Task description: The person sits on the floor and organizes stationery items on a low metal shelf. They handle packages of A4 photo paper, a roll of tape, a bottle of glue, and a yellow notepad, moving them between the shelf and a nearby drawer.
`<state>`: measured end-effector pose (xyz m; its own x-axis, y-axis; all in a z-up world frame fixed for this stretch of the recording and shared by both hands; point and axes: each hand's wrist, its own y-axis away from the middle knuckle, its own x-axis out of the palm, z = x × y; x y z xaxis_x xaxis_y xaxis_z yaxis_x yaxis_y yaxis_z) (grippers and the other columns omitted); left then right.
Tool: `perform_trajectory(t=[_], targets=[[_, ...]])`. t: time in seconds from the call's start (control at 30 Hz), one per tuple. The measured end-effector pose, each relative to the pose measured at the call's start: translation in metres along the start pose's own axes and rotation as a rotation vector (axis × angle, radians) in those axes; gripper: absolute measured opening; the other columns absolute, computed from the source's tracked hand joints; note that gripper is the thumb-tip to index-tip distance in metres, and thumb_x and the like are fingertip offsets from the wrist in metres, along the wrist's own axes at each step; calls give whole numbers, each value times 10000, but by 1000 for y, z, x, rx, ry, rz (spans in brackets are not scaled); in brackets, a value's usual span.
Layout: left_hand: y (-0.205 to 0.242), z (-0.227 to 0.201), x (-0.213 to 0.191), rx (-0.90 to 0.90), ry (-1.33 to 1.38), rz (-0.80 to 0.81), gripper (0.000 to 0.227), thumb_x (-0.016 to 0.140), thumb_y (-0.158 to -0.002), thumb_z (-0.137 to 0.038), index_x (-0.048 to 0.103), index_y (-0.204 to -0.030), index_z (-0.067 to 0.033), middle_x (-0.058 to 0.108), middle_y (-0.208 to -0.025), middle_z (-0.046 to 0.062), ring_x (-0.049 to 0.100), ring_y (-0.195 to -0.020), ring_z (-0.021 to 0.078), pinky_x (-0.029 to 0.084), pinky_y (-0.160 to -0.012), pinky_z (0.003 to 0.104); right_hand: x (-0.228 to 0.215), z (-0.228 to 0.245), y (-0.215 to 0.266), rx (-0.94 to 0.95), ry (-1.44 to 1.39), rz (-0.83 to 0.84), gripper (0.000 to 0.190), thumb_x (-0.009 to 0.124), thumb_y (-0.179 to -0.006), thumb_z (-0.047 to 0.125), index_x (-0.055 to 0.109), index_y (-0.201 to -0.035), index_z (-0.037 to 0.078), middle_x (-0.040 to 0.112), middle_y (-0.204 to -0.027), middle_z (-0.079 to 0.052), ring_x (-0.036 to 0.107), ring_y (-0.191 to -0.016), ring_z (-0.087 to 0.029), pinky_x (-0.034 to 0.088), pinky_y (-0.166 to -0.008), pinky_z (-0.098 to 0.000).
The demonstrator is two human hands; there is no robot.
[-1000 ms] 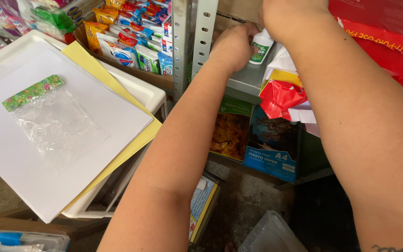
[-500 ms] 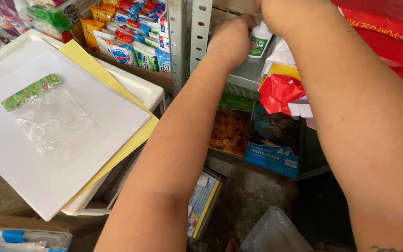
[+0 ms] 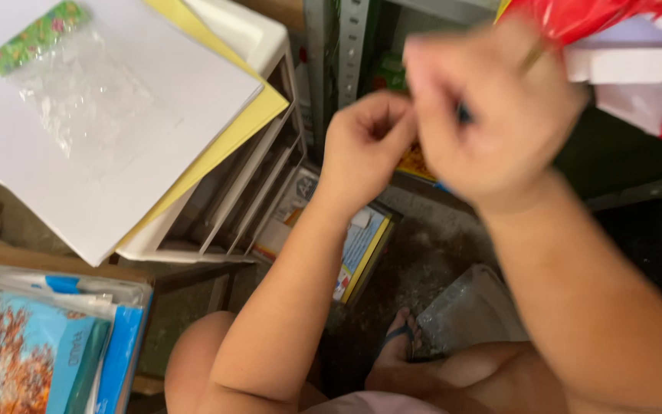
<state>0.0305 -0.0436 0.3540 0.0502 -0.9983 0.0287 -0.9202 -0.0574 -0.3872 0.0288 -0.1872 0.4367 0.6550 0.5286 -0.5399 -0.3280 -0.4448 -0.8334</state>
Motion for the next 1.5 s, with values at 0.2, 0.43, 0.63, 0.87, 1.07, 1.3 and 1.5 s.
perform_trajectory(t=[0.2, 0.43, 0.63, 0.87, 1.07, 1.3, 1.5], targets=[[54, 137, -27, -549, -595, 201, 277, 670, -900, -323, 768, -1046, -109, 763, -926, 162, 727, -989, 416, 554, -833, 554, 153, 35, 194, 371, -434, 60, 89, 761, -913, 143, 817, -978, 168, 694, -839, -25, 679, -782, -273, 547, -710, -401], [126, 297, -41, -485, -990, 354, 266, 724, -838, -131, 786, -1096, -138, 702, -1139, 102, 646, -1153, 366, 582, -932, 491, 223, 71, 308, 626, -312, 723, 201, 587, -955, 93, 747, -1078, 95, 739, -913, -194, 716, -914, -413, 573, -804, -509], [138, 313, -47, -462, -1173, 407, 465, 719, -879, -149, 680, -1339, -202, 624, -1381, 72, 510, -1363, 334, 502, -1068, 496, 246, 85, 315, 521, -144, 1213, 402, 566, -985, 110, 571, -1386, 71, 684, -1169, -177, 625, -1223, -341, 593, -915, -391], [140, 331, -60, -361, -1209, 412, 290, 559, -980, -199, 742, -1191, -276, 673, -1214, 26, 545, -1250, 280, 456, -1030, 447, 285, 85, 379, 413, -6, 1134, 413, 653, -954, 269, 619, -1338, 122, 688, -1165, -123, 635, -1194, -292, 603, -882, -391], [139, 328, -67, -314, -1205, 507, 370, 442, -1003, -129, 766, -1090, -286, 724, -1084, -9, 592, -1147, 227, 433, -1016, 445, 260, 89, 351, 391, 18, 1067, 429, 724, -876, 401, 637, -1241, 193, 703, -1042, -74, 646, -1106, -271, 591, -837, -419], [137, 308, -66, -401, -904, 379, 224, 830, -797, -325, 784, -1014, -294, 760, -963, -3, 704, -1034, 250, 551, -955, 399, 227, 88, 325, 562, -63, 1059, 307, 639, -909, 373, 663, -1183, 236, 755, -910, -87, 735, -938, -313, 582, -826, -480], [106, 244, -58, -531, -331, 163, 328, 908, -756, -282, 746, -1024, -185, 760, -931, 49, 732, -926, 218, 598, -832, 358, 160, 62, 220, 818, -267, 1047, 368, 637, -882, 323, 634, -1247, 277, 762, -934, -140, 740, -985, -412, 574, -884, -527]])
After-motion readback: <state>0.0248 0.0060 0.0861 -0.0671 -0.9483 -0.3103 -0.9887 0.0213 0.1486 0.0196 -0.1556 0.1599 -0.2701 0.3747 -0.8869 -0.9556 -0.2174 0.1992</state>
